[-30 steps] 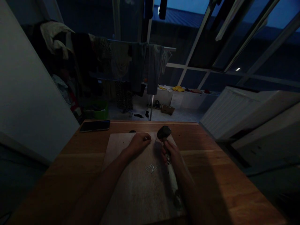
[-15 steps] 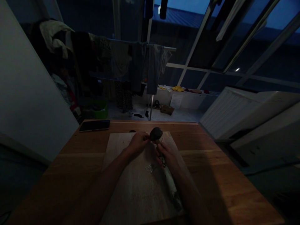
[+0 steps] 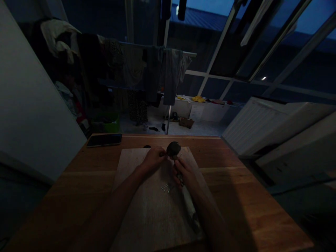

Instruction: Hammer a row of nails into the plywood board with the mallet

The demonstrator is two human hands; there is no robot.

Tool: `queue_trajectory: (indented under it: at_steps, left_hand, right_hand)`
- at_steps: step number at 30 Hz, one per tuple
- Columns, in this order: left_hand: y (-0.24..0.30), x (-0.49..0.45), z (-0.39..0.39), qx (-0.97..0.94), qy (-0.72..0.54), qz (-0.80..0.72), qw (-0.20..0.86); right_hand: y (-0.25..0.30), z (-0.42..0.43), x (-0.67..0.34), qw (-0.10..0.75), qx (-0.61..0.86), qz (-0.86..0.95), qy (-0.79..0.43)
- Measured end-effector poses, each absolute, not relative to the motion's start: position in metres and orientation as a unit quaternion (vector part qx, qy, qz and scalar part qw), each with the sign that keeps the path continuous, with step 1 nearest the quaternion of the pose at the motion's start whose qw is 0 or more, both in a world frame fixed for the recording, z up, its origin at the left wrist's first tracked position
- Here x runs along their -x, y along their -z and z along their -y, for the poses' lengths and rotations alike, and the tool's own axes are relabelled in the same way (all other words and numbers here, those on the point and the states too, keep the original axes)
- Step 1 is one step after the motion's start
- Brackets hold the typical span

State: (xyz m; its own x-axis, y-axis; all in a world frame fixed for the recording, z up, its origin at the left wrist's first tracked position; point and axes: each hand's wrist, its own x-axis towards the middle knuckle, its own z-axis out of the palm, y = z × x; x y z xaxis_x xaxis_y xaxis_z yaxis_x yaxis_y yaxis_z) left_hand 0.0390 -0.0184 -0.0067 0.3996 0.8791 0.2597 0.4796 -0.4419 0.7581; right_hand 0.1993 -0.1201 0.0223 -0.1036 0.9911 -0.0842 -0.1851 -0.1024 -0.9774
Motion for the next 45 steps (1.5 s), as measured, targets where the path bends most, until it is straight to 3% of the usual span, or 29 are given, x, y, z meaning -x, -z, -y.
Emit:
queue_trajectory:
  at_steps: [11, 18, 21, 26, 31, 38, 45]
  left_hand:
    - [0.005, -0.037, 0.020, -0.794, -0.321, -0.425, 0.292]
    - [0.000, -0.030, 0.022, -0.787, -0.353, -0.430, 0.268]
    - [-0.019, -0.025, 0.030, -0.826, -0.260, -0.414, 0.282]
    - [-0.058, -0.031, 0.060, -0.897, 0.041, -0.349, 0.268]
    - [-0.069, -0.048, 0.082, -0.913, 0.115, -0.338, 0.198]
    - [-0.066, -0.037, 0.071, -0.907, 0.068, -0.349, 0.227]
    - [-0.042, -0.007, 0.035, -0.862, -0.135, -0.413, 0.262]
  right_hand:
    - [-0.027, 0.121, -0.199, 0.483, 0.449, 0.456, -0.598]
    - [-0.032, 0.120, -0.207, 0.541, 0.432, 0.401, -0.600]
    - [-0.030, 0.117, -0.213, 0.564, 0.425, 0.375, -0.601]
    - [-0.024, 0.112, -0.221, 0.597, 0.413, 0.349, -0.593]
    - [-0.024, 0.112, -0.219, 0.597, 0.419, 0.347, -0.589]
    - [-0.028, 0.114, -0.216, 0.591, 0.435, 0.350, -0.582]
    - [-0.022, 0.112, -0.217, 0.595, 0.439, 0.339, -0.582]
